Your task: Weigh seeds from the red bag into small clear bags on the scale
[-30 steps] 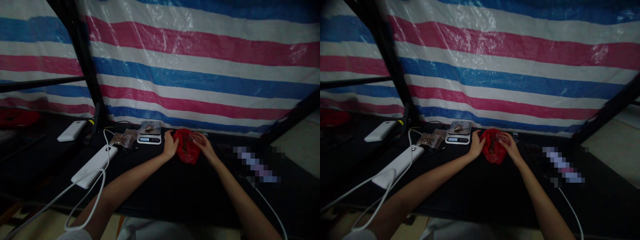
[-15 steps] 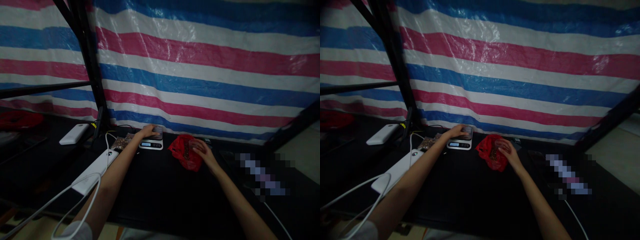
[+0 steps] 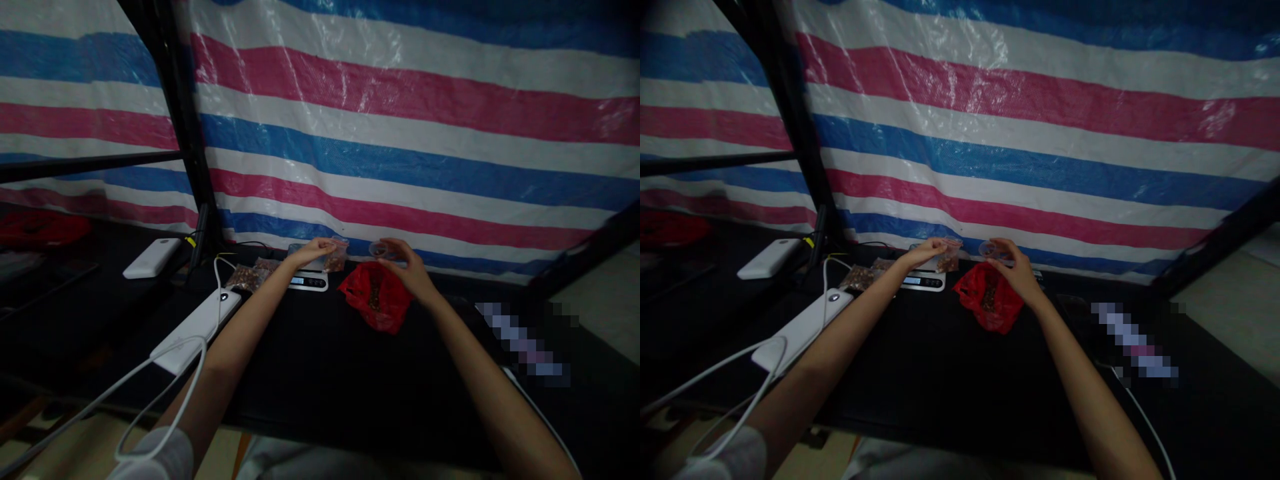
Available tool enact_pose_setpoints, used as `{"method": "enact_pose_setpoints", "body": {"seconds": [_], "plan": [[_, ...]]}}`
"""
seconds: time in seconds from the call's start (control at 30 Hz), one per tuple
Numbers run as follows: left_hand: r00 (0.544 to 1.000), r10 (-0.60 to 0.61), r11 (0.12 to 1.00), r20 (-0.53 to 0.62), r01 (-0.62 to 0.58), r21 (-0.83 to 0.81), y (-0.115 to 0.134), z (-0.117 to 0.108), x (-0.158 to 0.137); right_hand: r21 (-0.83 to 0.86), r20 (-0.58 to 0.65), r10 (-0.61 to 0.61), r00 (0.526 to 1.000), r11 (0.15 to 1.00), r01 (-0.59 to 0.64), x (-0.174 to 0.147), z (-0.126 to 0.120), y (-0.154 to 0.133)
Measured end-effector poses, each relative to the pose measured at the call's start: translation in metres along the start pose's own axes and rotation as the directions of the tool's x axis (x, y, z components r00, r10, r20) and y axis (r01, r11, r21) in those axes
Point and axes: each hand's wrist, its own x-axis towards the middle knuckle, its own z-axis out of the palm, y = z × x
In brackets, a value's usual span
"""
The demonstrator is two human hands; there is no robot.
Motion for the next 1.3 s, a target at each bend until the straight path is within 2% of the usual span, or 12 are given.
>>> {"method": "enact_pose_setpoints", "body": {"seconds": [0.13,0.27,0.47,0.67,0.8,0.93,1.0,1.07,1.13,1.17,1.23,1.3], "plan": [[0.998,-0.021,1.000,0.062,0.021,0.005,0.010,0.012,0.001,-0.263,0.106,-0.181,0.978,0.943,0.203,0.028,-0.004,-0.026],[0.996,0.046,0.999,0.072,-0.046,-0.012,0.013,0.015,0.001,-0.441,0.247,-0.284,0.926,0.818,0.369,0.044,-0.006,-0.033],[0.992,0.058,0.998,0.110,-0.054,-0.043,0.004,0.013,0.002,-0.597,0.423,-0.310,0.851,0.611,0.519,0.049,0.000,-0.040],[0.999,-0.009,0.996,0.031,0.011,-0.087,-0.006,0.011,0.003,-0.665,0.574,-0.311,0.757,0.362,0.653,0.052,0.011,-0.052],[0.999,-0.035,0.997,0.032,0.037,-0.068,-0.010,0.010,0.003,-0.662,0.623,-0.323,0.712,0.266,0.701,0.051,0.015,-0.063],[0.998,-0.050,0.999,0.048,0.049,0.015,-0.003,0.005,0.004,-0.687,0.613,-0.330,0.717,0.224,0.691,0.048,0.014,-0.068],[0.998,-0.016,0.997,0.053,0.012,0.079,0.006,-0.005,0.004,-0.717,0.571,-0.334,0.750,0.243,0.654,0.045,0.010,-0.065],[1.000,0.016,0.979,-0.009,-0.014,0.205,0.014,-0.020,0.003,-0.744,0.514,-0.329,0.793,0.289,0.602,0.041,0.005,-0.059],[0.992,0.035,0.912,-0.124,0.019,0.410,0.018,-0.035,0.000,-0.762,0.471,-0.311,0.826,0.329,0.558,0.034,-0.001,-0.051],[0.983,0.042,0.846,-0.181,0.062,0.530,0.017,-0.042,-0.002,-0.766,0.461,-0.301,0.835,0.340,0.546,0.030,-0.003,-0.046],[0.966,0.046,0.656,-0.254,0.163,0.737,0.009,-0.051,-0.007,-0.769,0.460,-0.278,0.843,0.351,0.535,0.020,-0.007,-0.037],[0.970,0.000,0.474,-0.245,0.215,0.854,-0.004,-0.053,-0.012,-0.765,0.464,-0.260,0.847,0.364,0.531,0.011,-0.010,-0.027]]}}
